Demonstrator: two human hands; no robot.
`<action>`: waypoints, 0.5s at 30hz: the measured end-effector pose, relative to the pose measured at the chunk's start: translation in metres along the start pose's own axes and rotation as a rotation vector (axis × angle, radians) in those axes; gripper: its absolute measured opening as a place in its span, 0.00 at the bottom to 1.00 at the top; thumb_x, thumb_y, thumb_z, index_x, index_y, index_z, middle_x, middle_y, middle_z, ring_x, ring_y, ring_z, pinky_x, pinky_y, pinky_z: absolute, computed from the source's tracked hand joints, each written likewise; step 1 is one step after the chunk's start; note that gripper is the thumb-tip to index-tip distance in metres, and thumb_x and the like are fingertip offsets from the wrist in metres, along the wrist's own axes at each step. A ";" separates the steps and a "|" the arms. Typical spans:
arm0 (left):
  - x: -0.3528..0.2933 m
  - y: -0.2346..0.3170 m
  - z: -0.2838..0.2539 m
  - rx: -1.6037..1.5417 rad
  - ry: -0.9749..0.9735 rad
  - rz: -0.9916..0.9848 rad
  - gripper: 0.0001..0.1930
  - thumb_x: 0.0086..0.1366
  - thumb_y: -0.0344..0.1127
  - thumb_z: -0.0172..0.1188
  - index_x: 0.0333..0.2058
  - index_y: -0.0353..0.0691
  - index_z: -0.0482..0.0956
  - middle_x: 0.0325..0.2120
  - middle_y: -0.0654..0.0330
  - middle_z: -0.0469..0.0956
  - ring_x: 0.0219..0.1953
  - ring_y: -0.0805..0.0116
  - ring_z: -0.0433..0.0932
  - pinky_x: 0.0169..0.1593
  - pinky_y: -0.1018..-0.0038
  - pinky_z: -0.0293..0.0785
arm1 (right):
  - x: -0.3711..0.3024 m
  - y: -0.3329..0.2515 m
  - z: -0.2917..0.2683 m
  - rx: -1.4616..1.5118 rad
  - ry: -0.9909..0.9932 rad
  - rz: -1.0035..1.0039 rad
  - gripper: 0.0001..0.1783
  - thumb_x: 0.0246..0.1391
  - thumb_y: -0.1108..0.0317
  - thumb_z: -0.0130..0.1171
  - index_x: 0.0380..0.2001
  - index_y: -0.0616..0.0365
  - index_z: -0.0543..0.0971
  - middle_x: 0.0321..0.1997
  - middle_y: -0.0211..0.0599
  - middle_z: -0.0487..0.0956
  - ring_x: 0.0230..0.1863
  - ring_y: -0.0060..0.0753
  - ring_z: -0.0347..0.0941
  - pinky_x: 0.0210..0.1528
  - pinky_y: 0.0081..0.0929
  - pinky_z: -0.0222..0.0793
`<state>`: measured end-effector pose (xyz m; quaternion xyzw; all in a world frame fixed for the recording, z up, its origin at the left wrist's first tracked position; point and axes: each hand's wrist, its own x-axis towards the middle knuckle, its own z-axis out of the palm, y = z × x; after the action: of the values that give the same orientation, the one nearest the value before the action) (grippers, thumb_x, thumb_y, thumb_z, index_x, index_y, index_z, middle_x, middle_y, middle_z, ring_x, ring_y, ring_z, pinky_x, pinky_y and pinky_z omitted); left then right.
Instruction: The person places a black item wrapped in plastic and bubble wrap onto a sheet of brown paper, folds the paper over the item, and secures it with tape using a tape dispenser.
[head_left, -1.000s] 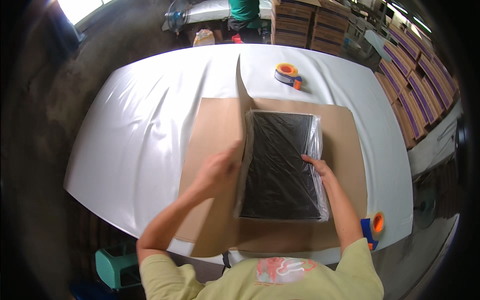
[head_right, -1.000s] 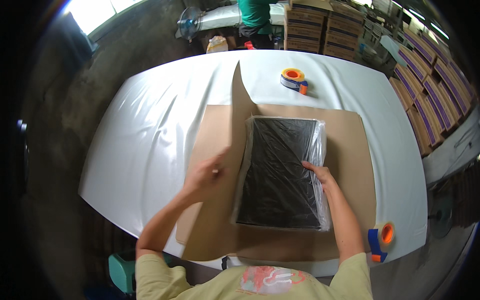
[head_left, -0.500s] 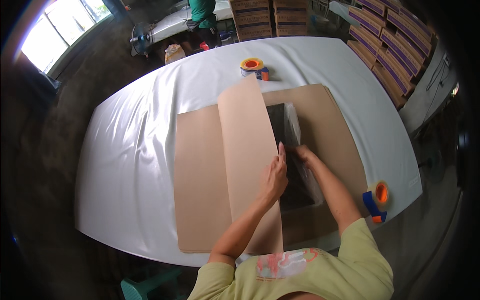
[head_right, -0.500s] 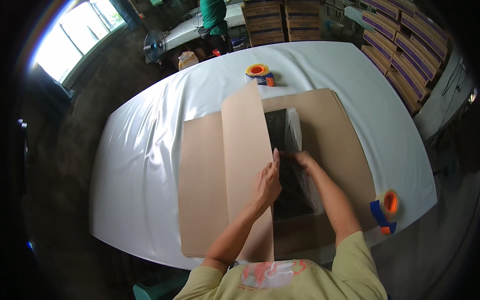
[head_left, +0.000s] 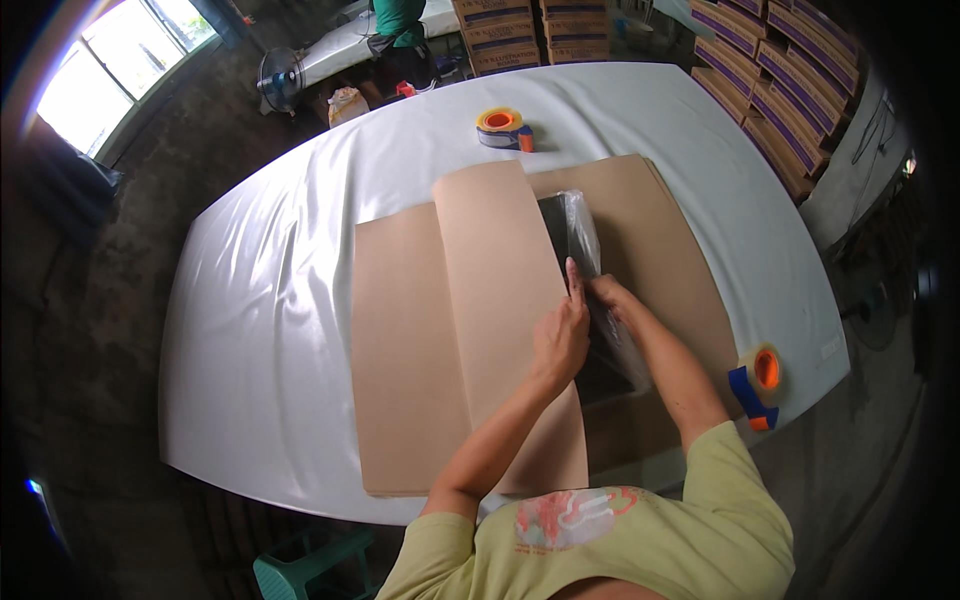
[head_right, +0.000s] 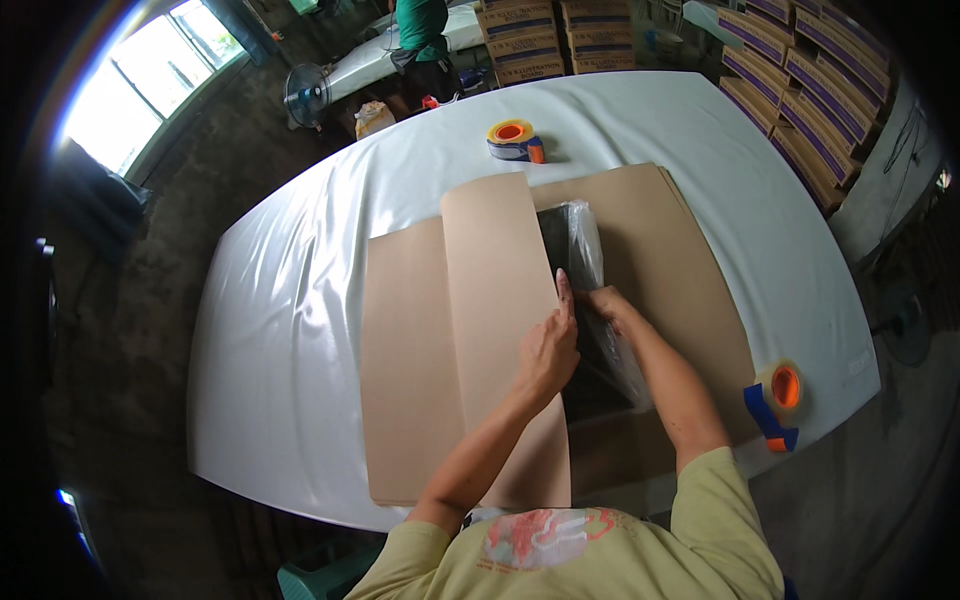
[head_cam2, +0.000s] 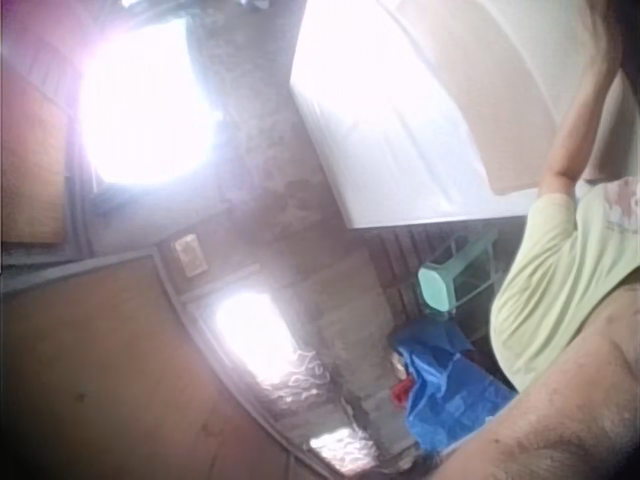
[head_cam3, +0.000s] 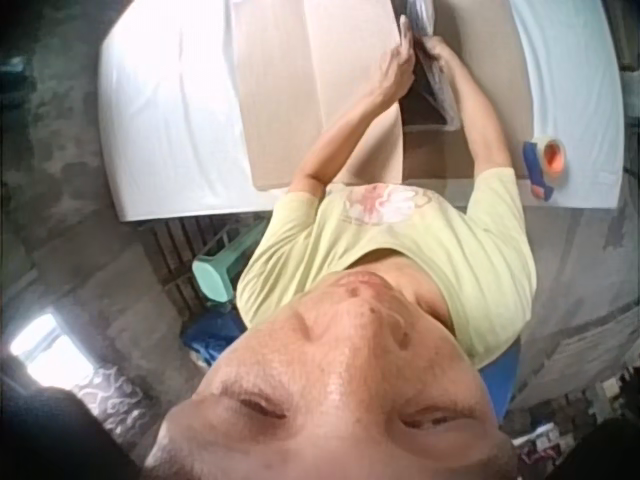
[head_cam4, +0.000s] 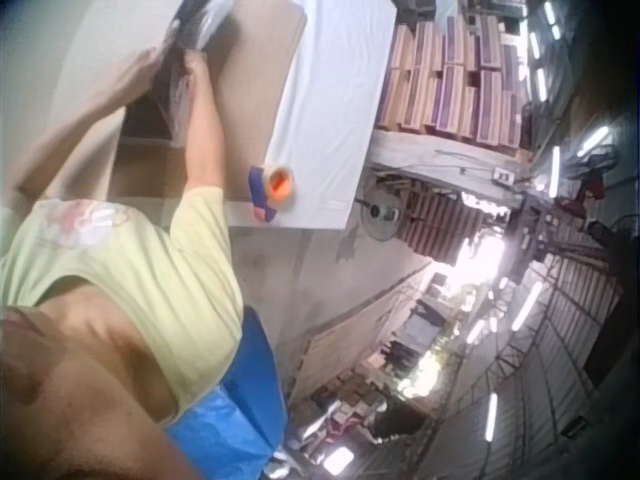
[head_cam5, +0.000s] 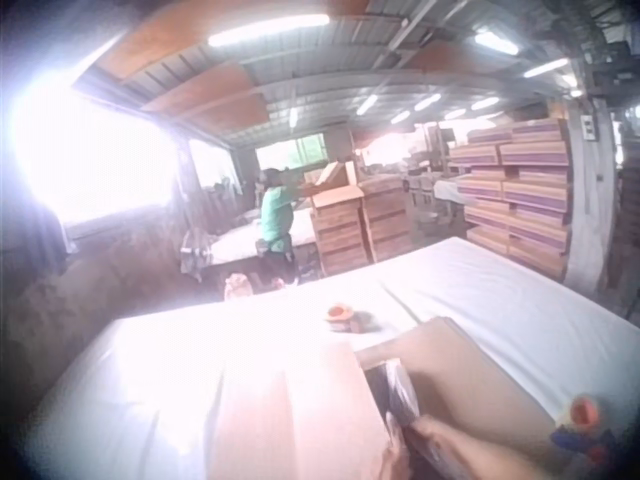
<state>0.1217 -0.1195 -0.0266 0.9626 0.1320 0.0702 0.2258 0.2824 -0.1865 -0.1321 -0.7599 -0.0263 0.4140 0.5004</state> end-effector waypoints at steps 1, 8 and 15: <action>0.004 0.003 0.004 -0.003 -0.011 0.026 0.46 0.46 0.19 0.51 0.62 0.32 0.35 0.27 0.46 0.75 0.27 0.48 0.75 0.29 0.61 0.72 | 0.008 0.006 -0.006 0.003 -0.009 0.007 0.37 0.35 0.45 0.66 0.38 0.70 0.77 0.41 0.49 0.78 0.42 0.40 0.74 0.44 0.32 0.68; 0.009 -0.001 0.049 -0.043 -0.147 -0.036 0.44 0.49 0.27 0.51 0.61 0.31 0.35 0.27 0.46 0.75 0.27 0.47 0.76 0.29 0.59 0.72 | 0.022 0.021 -0.010 -0.184 0.082 -0.067 0.52 0.31 0.31 0.60 0.45 0.74 0.72 0.50 0.56 0.72 0.53 0.48 0.67 0.52 0.37 0.62; 0.004 0.003 0.030 -0.097 -0.256 -0.056 0.42 0.54 0.39 0.46 0.62 0.33 0.33 0.36 0.42 0.73 0.33 0.44 0.75 0.37 0.55 0.71 | -0.002 0.004 -0.003 0.079 -0.065 0.053 0.44 0.34 0.36 0.63 0.45 0.66 0.75 0.50 0.52 0.72 0.50 0.37 0.69 0.52 0.31 0.63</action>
<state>0.1321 -0.1334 -0.0517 0.9476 0.1255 -0.0532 0.2890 0.2819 -0.1917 -0.1339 -0.7260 -0.0062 0.4524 0.5178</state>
